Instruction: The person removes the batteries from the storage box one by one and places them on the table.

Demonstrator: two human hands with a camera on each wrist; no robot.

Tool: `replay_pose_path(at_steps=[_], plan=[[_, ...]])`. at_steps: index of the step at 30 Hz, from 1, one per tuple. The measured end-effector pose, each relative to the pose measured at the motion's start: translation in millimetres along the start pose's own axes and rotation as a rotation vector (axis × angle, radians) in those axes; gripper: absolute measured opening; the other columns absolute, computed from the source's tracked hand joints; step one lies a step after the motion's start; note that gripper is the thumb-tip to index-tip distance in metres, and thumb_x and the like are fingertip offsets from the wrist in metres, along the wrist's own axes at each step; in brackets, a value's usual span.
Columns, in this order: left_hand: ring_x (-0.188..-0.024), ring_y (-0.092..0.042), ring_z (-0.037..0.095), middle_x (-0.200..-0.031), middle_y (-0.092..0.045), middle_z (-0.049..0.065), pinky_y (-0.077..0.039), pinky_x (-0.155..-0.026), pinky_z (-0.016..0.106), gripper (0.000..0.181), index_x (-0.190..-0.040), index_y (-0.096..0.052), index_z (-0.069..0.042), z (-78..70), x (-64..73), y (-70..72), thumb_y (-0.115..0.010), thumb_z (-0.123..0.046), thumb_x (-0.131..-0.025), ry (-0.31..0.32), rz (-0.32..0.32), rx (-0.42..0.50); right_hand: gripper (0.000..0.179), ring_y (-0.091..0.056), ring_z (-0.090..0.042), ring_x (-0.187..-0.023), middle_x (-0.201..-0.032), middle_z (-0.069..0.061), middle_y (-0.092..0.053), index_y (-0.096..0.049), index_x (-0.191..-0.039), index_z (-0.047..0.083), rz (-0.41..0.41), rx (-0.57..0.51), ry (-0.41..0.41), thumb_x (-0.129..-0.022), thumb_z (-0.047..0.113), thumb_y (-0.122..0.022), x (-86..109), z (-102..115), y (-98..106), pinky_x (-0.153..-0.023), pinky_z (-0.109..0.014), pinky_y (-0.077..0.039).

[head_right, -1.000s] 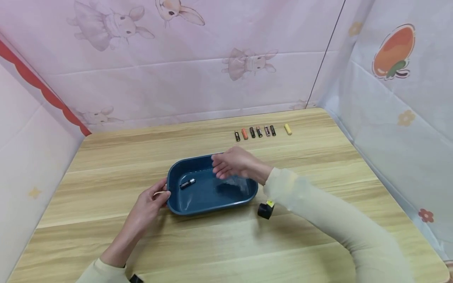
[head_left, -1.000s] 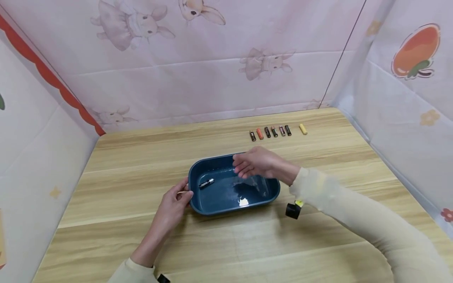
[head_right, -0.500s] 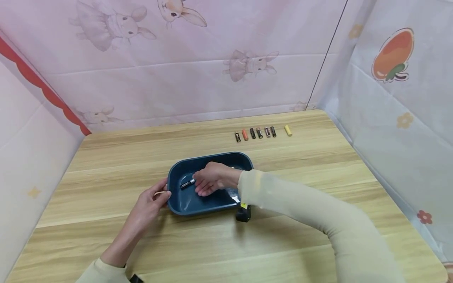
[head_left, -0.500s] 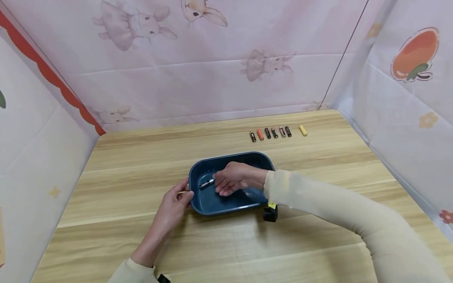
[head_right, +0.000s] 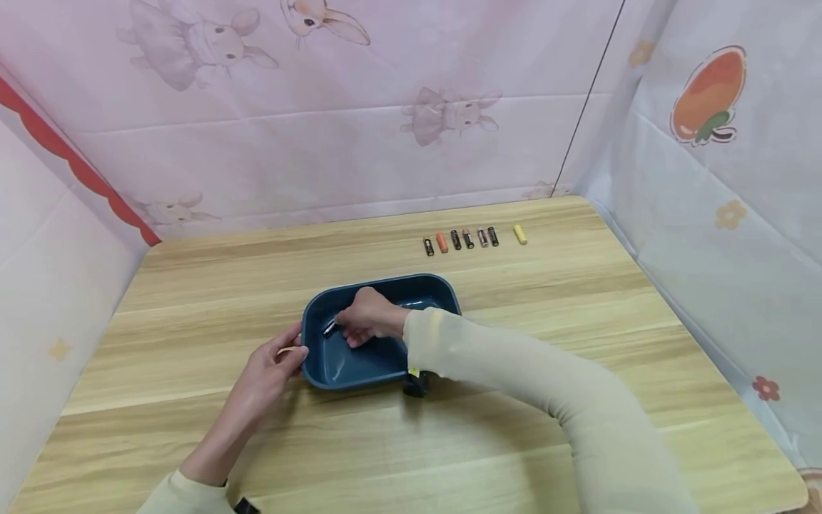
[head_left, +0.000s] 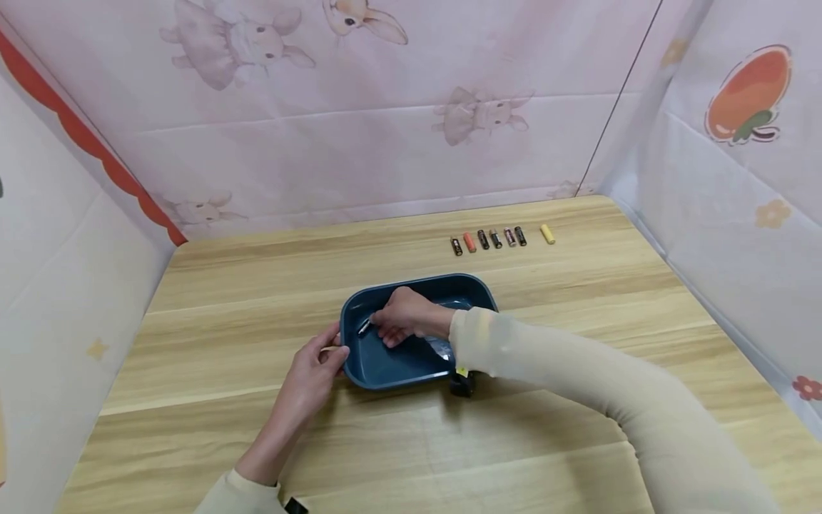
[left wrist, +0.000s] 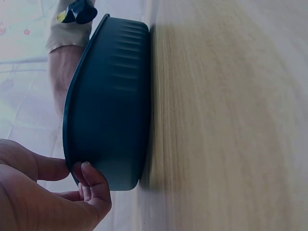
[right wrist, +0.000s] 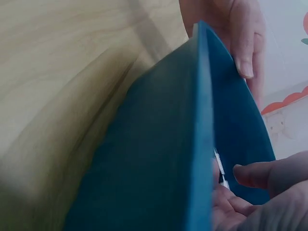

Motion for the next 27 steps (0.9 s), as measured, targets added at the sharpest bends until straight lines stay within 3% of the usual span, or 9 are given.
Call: replay_pose_path(at_steps=[9, 16, 27], plan=[[-0.11, -0.06, 0.027, -0.131, -0.051, 0.019, -0.054, -0.086, 0.029, 0.052, -0.157, -0.04, -0.001, 0.9, -1.5, 0.0, -0.054, -0.005, -0.107, -0.016, 0.001, -0.012, 0.026, -0.062, -0.016, -0.054, -0.073, -0.014, -0.064, -0.069, -0.098, -0.017, -0.042, -0.068, 0.045, -0.102, 0.008, -0.064, -6.3, 0, -13, -0.054, -0.026, -0.057], [-0.112, -0.06, 0.027, -0.132, -0.051, 0.018, -0.054, -0.089, 0.032, 0.052, -0.157, -0.04, -0.003, -0.9, -1.5, -0.1, -0.054, -0.007, -0.107, -0.012, 0.013, -0.026, 0.019, -0.065, -0.019, -0.061, -0.08, -0.017, -0.067, -0.072, -0.099, -0.015, -0.002, -0.056, 0.09, -0.1, 0.003, -0.064, -7.1, 1, -15, -0.059, -0.029, -0.059], [-0.108, -0.06, 0.026, -0.131, -0.051, 0.019, -0.053, -0.082, 0.026, 0.052, -0.157, -0.039, 0.001, -0.5, -1.0, -0.1, -0.054, -0.004, -0.107, -0.032, 0.015, -0.013, 0.015, -0.066, -0.018, -0.066, -0.087, -0.018, -0.072, -0.075, -0.097, -0.008, 0.039, -0.024, 0.148, -0.1, 0.004, -0.066, -9.4, 0, -21, -0.064, -0.03, -0.06]])
Point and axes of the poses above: each hand's wrist, its own x-axis away from the middle knuckle, its own y-axis out of the back of the hand, z = x × y, the point moved 2 cm from there along -x, towards the middle knuckle
